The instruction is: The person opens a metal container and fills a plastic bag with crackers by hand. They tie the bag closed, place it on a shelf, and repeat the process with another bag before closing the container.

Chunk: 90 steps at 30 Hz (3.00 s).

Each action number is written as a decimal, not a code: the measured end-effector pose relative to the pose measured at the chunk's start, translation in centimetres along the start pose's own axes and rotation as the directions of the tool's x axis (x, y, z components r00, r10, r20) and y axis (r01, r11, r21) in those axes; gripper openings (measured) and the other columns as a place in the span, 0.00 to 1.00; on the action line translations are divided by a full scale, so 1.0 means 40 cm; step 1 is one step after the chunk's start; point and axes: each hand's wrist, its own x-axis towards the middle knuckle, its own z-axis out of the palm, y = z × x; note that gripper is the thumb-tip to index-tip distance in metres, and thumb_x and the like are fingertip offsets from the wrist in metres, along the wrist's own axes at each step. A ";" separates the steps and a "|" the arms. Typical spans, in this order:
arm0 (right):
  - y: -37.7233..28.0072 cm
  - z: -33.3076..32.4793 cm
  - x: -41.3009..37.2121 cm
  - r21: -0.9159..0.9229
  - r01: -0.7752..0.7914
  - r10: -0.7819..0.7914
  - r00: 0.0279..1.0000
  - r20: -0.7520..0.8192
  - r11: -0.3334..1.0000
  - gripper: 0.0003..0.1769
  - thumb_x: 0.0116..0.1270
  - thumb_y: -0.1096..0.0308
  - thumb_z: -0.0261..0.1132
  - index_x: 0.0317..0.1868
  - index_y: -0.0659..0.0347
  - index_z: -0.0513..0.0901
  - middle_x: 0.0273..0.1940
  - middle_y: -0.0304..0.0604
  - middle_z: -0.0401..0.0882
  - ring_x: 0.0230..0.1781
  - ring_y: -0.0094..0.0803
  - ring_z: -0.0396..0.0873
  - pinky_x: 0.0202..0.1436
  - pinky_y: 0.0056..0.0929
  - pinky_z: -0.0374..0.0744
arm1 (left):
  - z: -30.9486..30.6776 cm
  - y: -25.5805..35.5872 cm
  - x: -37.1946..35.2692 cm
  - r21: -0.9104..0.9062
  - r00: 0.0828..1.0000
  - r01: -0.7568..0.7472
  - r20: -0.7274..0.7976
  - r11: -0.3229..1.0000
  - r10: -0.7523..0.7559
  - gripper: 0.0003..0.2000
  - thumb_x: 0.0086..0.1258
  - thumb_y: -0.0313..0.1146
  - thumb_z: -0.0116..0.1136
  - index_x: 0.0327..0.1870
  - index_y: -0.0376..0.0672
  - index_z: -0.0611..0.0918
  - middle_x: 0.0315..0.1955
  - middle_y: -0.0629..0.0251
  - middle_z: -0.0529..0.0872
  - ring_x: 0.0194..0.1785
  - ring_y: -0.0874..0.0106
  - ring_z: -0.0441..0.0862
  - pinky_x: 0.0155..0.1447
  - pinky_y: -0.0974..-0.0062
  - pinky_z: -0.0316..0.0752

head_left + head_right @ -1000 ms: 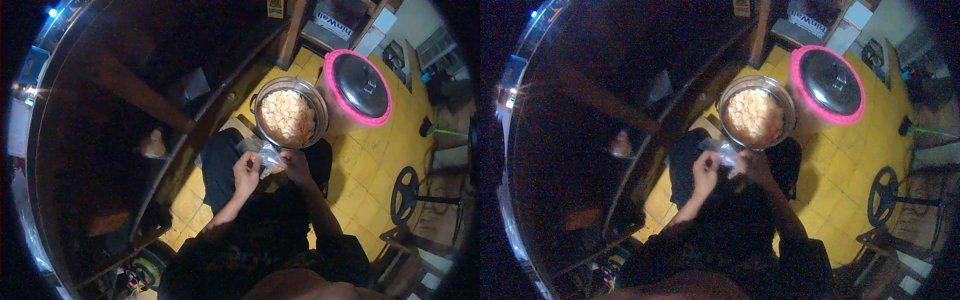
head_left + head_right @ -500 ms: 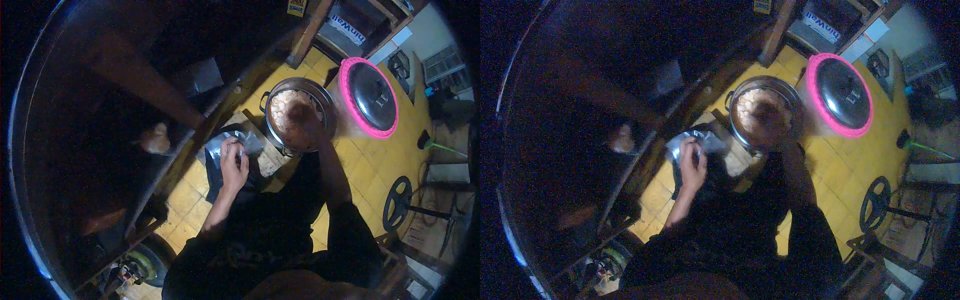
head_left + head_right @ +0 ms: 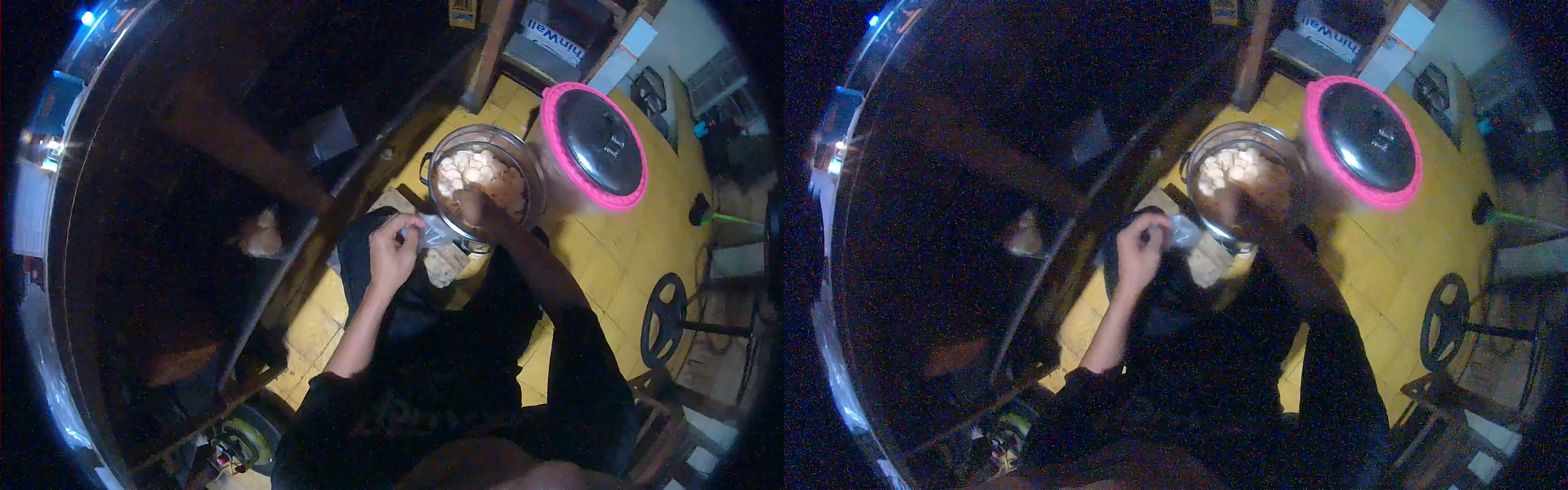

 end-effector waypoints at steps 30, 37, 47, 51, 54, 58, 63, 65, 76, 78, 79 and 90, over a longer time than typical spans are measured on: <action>-0.017 -0.390 -0.090 0.933 -0.087 0.562 0.816 -0.134 0.349 0.20 0.70 0.59 0.59 0.55 0.65 0.73 0.50 0.50 0.77 0.51 0.32 0.75 0.50 0.30 0.77 | 0.310 -0.033 0.174 -0.403 0.847 0.356 0.520 0.843 -0.109 0.28 0.64 0.27 0.62 0.66 0.35 0.68 0.54 0.56 0.78 0.50 0.75 0.77 0.49 0.79 0.76; -0.040 -0.457 -0.089 0.968 -0.248 0.488 0.851 0.193 0.049 0.24 0.73 0.54 0.54 0.60 0.62 0.70 0.53 0.47 0.74 0.48 0.30 0.77 0.48 0.27 0.80 | 0.298 -0.039 0.180 -0.438 0.847 0.293 0.532 0.850 -0.018 0.29 0.63 0.25 0.64 0.67 0.39 0.69 0.54 0.58 0.78 0.51 0.74 0.77 0.52 0.79 0.76; -0.047 -0.497 -0.093 0.888 -0.299 0.323 0.851 0.414 -0.350 0.26 0.73 0.58 0.55 0.66 0.60 0.63 0.55 0.45 0.72 0.52 0.37 0.77 0.50 0.40 0.83 | 0.294 -0.039 0.183 -0.222 0.899 -0.013 0.423 0.975 0.109 0.27 0.58 0.26 0.68 0.61 0.45 0.76 0.58 0.59 0.77 0.58 0.69 0.74 0.59 0.73 0.73; -0.027 -0.473 -0.112 0.899 -0.325 0.270 0.874 0.405 -0.294 0.25 0.72 0.61 0.56 0.64 0.64 0.64 0.57 0.45 0.71 0.53 0.37 0.76 0.53 0.38 0.82 | 0.281 -0.014 0.181 -0.167 0.826 0.118 0.563 0.979 -0.003 0.26 0.58 0.27 0.68 0.60 0.45 0.77 0.58 0.59 0.77 0.59 0.69 0.74 0.59 0.74 0.72; -0.027 -0.473 -0.116 0.911 -0.330 0.153 0.915 0.372 -0.247 0.23 0.72 0.63 0.56 0.62 0.65 0.66 0.57 0.45 0.71 0.55 0.37 0.75 0.55 0.37 0.81 | 0.276 -0.016 0.196 -0.136 0.764 0.089 0.645 0.987 0.020 0.25 0.59 0.28 0.67 0.60 0.45 0.77 0.58 0.59 0.77 0.59 0.69 0.74 0.59 0.73 0.73; -0.024 -0.459 -0.105 0.944 -0.316 0.319 0.889 0.329 -0.091 0.21 0.72 0.66 0.56 0.62 0.66 0.67 0.57 0.47 0.71 0.55 0.36 0.74 0.56 0.37 0.81 | 0.270 -0.011 0.190 -0.197 0.743 0.057 0.663 0.979 0.090 0.28 0.57 0.30 0.69 0.61 0.45 0.75 0.59 0.60 0.75 0.60 0.67 0.73 0.61 0.70 0.71; -0.043 -0.399 -0.109 0.942 -0.187 0.369 0.885 0.285 -0.280 0.23 0.71 0.69 0.57 0.63 0.66 0.65 0.56 0.48 0.72 0.54 0.36 0.75 0.56 0.35 0.80 | 0.309 -0.098 0.205 -0.110 0.771 -0.358 0.525 0.927 0.360 0.27 0.56 0.30 0.70 0.59 0.44 0.76 0.56 0.60 0.77 0.59 0.67 0.73 0.61 0.71 0.70; -0.028 -0.366 -0.132 0.920 -0.139 0.346 0.897 0.273 -0.366 0.22 0.72 0.66 0.57 0.63 0.62 0.67 0.53 0.44 0.75 0.53 0.32 0.75 0.56 0.34 0.78 | 0.305 -0.089 0.207 -0.134 0.773 -0.361 0.511 0.923 0.377 0.27 0.56 0.30 0.70 0.59 0.44 0.76 0.55 0.59 0.77 0.58 0.68 0.73 0.61 0.72 0.71; -0.042 -0.396 -0.134 0.979 -0.075 0.334 0.933 0.136 -0.191 0.23 0.66 0.72 0.61 0.61 0.66 0.68 0.54 0.53 0.75 0.57 0.43 0.75 0.61 0.37 0.76 | 0.292 -0.062 0.185 -0.086 0.898 -0.076 0.427 0.993 0.106 0.23 0.56 0.21 0.61 0.56 0.41 0.78 0.49 0.60 0.81 0.52 0.70 0.77 0.54 0.75 0.75; -0.030 -0.385 -0.127 0.914 -0.101 0.309 0.951 -0.027 0.392 0.26 0.63 0.68 0.64 0.61 0.67 0.72 0.56 0.48 0.77 0.59 0.36 0.73 0.64 0.33 0.69 | 0.291 -0.044 0.182 0.040 0.869 -0.227 0.460 0.973 0.184 0.24 0.55 0.19 0.60 0.57 0.41 0.78 0.51 0.60 0.80 0.52 0.69 0.78 0.53 0.74 0.76; -0.022 -0.333 -0.113 0.872 -0.141 0.358 0.933 -0.042 0.469 0.24 0.62 0.66 0.65 0.58 0.66 0.75 0.57 0.45 0.77 0.58 0.33 0.72 0.66 0.33 0.67 | 0.306 -0.093 0.193 -0.021 0.857 -0.273 0.450 0.962 0.253 0.24 0.55 0.19 0.60 0.57 0.40 0.77 0.50 0.60 0.80 0.50 0.69 0.79 0.52 0.74 0.76; -0.078 -0.410 -0.130 0.772 -0.125 0.375 0.914 -0.154 0.623 0.27 0.66 0.68 0.61 0.64 0.66 0.68 0.51 0.53 0.78 0.51 0.40 0.79 0.51 0.33 0.78 | 0.293 -0.082 0.165 -0.237 0.884 0.122 0.467 0.964 0.003 0.15 0.67 0.25 0.58 0.55 0.40 0.81 0.40 0.64 0.84 0.24 0.82 0.75 0.24 0.83 0.70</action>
